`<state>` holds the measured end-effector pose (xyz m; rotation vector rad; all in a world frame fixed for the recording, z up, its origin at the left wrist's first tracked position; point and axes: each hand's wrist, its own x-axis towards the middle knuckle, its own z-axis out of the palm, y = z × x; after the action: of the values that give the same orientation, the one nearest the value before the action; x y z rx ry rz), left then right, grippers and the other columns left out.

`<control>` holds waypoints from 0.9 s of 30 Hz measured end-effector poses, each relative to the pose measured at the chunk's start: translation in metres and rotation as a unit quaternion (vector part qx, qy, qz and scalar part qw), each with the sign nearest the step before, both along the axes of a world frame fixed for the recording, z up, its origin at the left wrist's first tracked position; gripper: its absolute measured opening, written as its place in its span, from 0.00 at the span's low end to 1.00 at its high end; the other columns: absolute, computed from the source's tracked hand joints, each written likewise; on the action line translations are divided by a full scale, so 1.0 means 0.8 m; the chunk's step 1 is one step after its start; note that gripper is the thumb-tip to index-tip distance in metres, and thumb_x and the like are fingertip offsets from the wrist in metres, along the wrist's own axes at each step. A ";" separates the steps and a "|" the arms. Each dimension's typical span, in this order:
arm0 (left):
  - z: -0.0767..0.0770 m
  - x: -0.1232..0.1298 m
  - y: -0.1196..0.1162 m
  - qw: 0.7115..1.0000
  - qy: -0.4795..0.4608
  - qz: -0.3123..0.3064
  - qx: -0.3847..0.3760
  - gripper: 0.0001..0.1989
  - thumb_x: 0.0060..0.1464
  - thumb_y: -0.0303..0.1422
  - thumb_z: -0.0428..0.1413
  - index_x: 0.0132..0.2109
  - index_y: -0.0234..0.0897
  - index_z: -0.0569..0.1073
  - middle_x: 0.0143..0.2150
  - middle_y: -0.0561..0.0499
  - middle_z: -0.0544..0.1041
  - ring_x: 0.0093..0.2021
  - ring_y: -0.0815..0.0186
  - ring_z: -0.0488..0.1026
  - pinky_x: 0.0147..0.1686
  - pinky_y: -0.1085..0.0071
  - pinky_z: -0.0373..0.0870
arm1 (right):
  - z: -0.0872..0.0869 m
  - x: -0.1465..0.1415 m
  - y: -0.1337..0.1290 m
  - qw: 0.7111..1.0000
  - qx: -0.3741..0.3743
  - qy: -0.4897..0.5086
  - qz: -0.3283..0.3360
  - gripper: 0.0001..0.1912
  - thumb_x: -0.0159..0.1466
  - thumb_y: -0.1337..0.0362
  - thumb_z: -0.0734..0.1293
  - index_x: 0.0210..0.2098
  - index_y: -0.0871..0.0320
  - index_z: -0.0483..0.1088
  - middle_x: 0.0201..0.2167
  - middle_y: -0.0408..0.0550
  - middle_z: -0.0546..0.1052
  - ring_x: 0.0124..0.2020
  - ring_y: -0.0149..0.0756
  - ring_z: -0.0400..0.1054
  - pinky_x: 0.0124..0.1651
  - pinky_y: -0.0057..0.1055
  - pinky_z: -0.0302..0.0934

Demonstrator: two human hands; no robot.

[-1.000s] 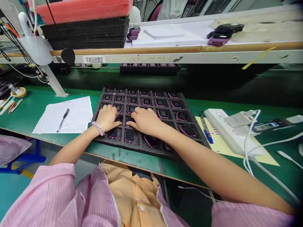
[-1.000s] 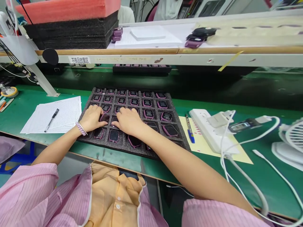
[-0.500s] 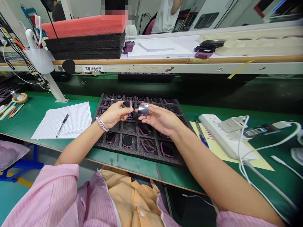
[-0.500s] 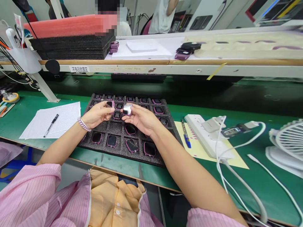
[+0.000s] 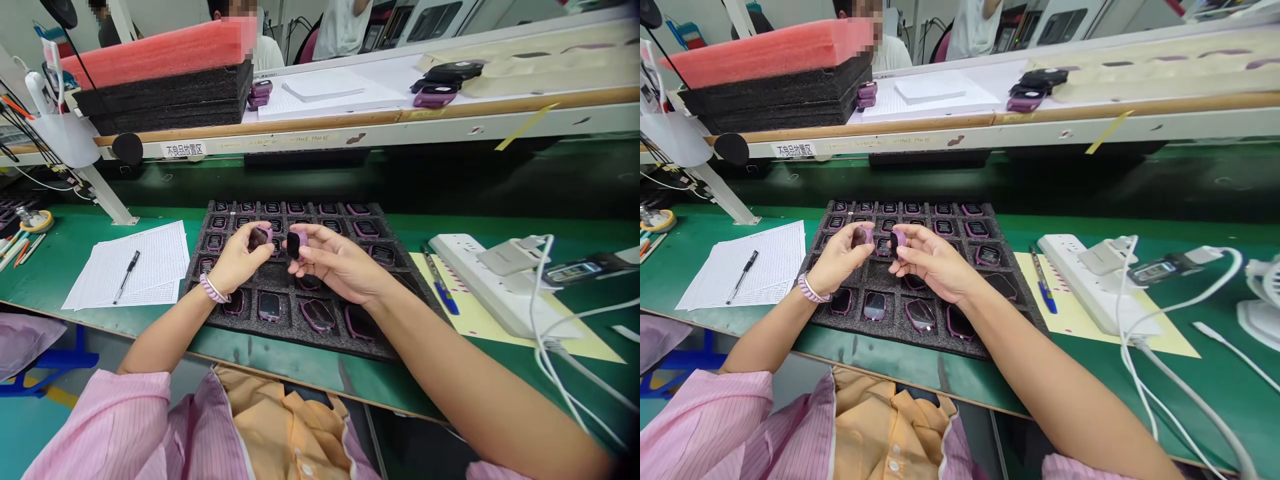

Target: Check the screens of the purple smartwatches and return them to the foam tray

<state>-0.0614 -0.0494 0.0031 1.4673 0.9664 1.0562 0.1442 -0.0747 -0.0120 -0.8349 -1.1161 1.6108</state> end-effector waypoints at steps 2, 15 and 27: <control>-0.005 -0.003 0.000 0.999 0.025 0.005 0.044 0.19 0.56 0.27 0.60 0.54 0.35 0.71 0.39 0.52 0.72 0.37 0.68 0.69 0.40 0.71 0.68 | 0.000 -0.002 -0.003 1.000 0.007 0.006 0.005 0.30 0.57 0.57 0.84 0.53 0.53 0.72 0.39 0.41 0.78 0.32 0.33 0.79 0.38 0.31 0.75; -0.021 -0.003 -0.009 0.992 0.043 0.008 0.116 0.21 0.57 0.34 0.60 0.55 0.38 0.65 0.49 0.46 0.73 0.46 0.63 0.72 0.50 0.66 0.71 | 0.005 -0.010 -0.015 0.999 0.029 0.040 0.021 0.29 0.58 0.52 0.84 0.53 0.47 0.73 0.46 0.43 0.81 0.31 0.32 0.77 0.39 0.32 0.75; -0.015 -0.004 -0.018 0.985 0.100 0.022 0.140 0.23 0.58 0.35 0.57 0.59 0.38 0.67 0.51 0.46 0.75 0.49 0.61 0.75 0.52 0.67 0.71 | 0.000 -0.011 -0.016 0.999 0.025 0.026 0.025 0.30 0.59 0.52 0.83 0.56 0.47 0.72 0.43 0.42 0.80 0.35 0.35 0.79 0.42 0.36 0.77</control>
<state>-0.0642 -0.0636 -0.0087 1.8187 1.0246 1.1267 0.1353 -0.0872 -0.0117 -0.7336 -1.1437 1.6293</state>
